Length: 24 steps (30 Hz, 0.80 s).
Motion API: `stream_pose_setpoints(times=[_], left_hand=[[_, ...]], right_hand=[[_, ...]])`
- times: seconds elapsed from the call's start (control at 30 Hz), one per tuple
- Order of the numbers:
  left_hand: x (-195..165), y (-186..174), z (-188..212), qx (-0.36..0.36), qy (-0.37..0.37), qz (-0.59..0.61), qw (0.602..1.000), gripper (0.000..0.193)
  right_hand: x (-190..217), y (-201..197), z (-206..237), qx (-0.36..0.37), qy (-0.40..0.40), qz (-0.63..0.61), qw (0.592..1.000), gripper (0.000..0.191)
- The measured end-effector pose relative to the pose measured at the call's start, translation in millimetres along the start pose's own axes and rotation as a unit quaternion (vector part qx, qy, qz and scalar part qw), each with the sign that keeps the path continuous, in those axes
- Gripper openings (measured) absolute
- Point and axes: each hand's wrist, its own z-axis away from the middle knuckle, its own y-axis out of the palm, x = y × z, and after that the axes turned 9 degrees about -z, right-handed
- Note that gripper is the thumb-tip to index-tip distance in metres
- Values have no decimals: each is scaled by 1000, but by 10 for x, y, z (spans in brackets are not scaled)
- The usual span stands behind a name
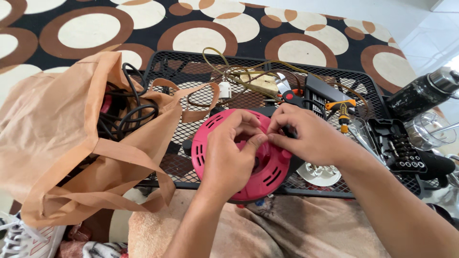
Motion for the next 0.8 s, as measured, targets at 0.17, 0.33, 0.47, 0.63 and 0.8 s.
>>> stream_pose_setpoints(times=[0.17, 0.33, 0.47, 0.63, 0.8], left_hand=[[55, -31, -22, 12, -22, -10, 1000, 19], [121, -58, -53, 10, -59, -31, 998, 21], [171, -84, -51, 5, -58, -20, 998, 21], [195, -102, -52, 12, -72, -20, 997, 21], [238, -122, -62, 8, -77, -16, 997, 23]], right_hand=[[-111, 6, -98, 29, -33, -16, 999, 14], [-197, 107, -133, -4, -73, -20, 997, 15], [-225, 192, -152, -26, -53, -29, 998, 14], [-254, 250, -157, -36, -104, -74, 991, 13], [-271, 296, -145, -38, -93, -87, 991, 13]])
